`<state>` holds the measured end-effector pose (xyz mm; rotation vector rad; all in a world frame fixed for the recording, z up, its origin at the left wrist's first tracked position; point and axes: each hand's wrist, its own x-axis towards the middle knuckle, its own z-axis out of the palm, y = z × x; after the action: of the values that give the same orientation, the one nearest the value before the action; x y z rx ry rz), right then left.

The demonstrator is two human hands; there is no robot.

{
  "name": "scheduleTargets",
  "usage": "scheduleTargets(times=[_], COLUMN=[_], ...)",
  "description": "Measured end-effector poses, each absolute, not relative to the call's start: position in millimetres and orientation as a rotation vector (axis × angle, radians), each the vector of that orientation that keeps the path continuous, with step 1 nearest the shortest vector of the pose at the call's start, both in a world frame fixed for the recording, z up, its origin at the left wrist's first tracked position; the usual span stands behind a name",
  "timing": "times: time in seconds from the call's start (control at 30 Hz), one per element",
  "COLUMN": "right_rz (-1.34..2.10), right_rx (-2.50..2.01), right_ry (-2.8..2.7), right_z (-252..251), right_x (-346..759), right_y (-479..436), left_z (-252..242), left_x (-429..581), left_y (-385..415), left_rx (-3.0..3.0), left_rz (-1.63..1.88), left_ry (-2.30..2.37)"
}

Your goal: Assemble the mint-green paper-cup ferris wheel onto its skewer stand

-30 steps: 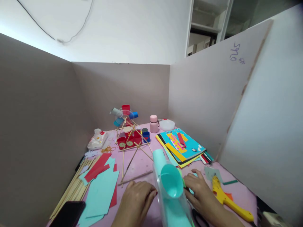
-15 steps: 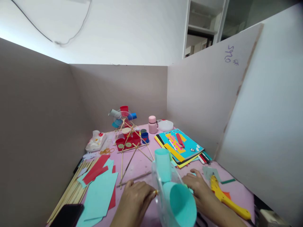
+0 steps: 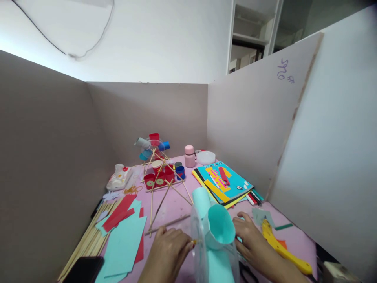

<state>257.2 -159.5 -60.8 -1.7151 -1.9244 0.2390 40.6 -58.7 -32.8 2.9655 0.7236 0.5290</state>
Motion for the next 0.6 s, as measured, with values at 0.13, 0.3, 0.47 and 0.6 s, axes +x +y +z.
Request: scheduleTargets(times=[0.13, 0.3, 0.47, 0.6], right_rz=[0.255, 0.221, 0.211, 0.238], right_rx=[-1.704, -1.694, -1.654, -1.618], right_ry=[-1.909, -1.867, -1.774, -1.738], right_z=[-58, -57, -56, -55], right_x=[257, 255, 252, 251], right_y=[-161, -162, -161, -160], left_z=[-34, -40, -43, -42], left_x=[39, 36, 36, 35], left_y=[-59, -60, -55, -53], left_rx=[2.938, 2.830, 2.836, 2.925], left_rz=[0.619, 0.632, 0.778, 0.775], left_ry=[0.691, 0.712, 0.693, 0.687])
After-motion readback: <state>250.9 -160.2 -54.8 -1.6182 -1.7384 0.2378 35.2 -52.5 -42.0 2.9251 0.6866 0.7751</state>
